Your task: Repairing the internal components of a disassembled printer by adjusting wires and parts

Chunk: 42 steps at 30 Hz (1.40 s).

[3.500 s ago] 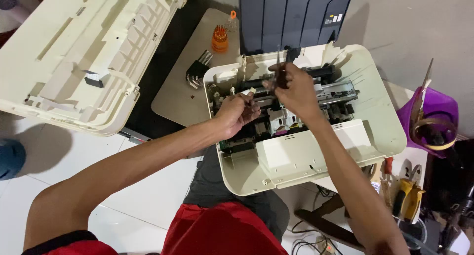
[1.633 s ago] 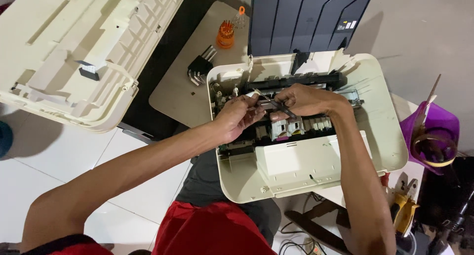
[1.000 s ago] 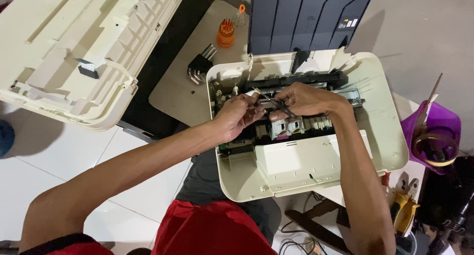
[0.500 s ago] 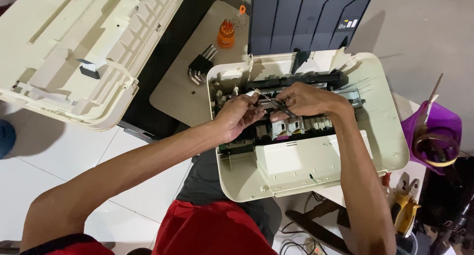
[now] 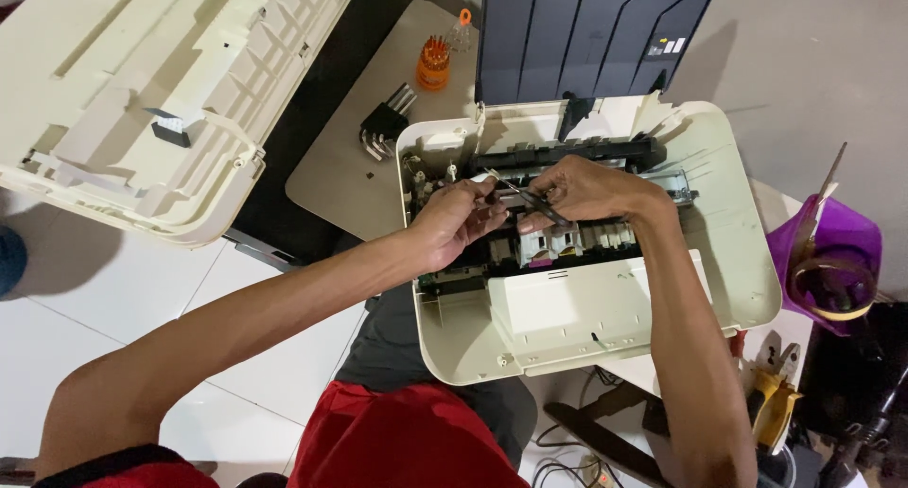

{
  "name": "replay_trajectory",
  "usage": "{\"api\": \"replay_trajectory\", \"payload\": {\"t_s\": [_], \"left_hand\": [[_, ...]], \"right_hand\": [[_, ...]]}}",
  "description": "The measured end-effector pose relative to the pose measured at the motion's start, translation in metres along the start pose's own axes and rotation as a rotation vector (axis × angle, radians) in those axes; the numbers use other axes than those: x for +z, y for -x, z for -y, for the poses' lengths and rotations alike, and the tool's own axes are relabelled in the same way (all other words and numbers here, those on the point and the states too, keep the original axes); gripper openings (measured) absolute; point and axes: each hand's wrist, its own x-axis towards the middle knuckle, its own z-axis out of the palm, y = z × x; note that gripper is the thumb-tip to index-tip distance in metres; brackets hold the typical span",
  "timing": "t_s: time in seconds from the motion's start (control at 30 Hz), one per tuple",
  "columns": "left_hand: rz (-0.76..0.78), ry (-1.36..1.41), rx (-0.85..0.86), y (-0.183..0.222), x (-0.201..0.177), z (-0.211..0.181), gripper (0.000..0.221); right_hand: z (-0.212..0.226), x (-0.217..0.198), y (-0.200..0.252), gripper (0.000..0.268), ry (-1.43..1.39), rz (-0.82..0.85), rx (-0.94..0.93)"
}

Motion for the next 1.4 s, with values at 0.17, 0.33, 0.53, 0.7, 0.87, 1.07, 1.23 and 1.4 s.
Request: {"api": "replay_trajectory", "payload": {"t_s": [0.17, 0.33, 0.53, 0.7, 0.87, 1.07, 1.23, 1.4], "left_hand": [[-0.042, -0.008, -0.014, -0.006, 0.002, 0.001, 0.039], [-0.048, -0.006, -0.008, -0.006, -0.001, 0.001, 0.040], [-0.055, 0.013, 0.000, -0.007, 0.000, 0.002, 0.044], [-0.031, -0.027, 0.000, -0.004, -0.002, 0.001, 0.043], [-0.038, -0.047, 0.006, 0.003, 0.007, -0.004, 0.037], [-0.102, -0.036, 0.010, 0.004, 0.012, -0.003, 0.034], [-0.069, -0.036, 0.013, 0.004, 0.008, -0.003, 0.036], [-0.162, -0.096, 0.009, -0.015, 0.008, 0.003, 0.024]], "right_hand": [[0.004, 0.002, 0.000, 0.043, -0.007, -0.005, -0.008], [0.013, 0.003, 0.006, 0.045, -0.025, -0.009, -0.022], [0.004, 0.002, 0.004, 0.045, -0.025, 0.000, -0.086], [0.011, 0.003, 0.004, 0.041, 0.009, -0.017, -0.075], [0.002, 0.006, -0.001, 0.039, 0.007, -0.025, -0.077], [-0.027, 0.006, -0.016, 0.042, 0.039, -0.088, -0.068], [0.011, 0.006, 0.006, 0.034, 0.117, -0.209, -0.124], [-0.045, -0.010, 0.026, 0.025, 0.362, -0.688, -0.017]]}}
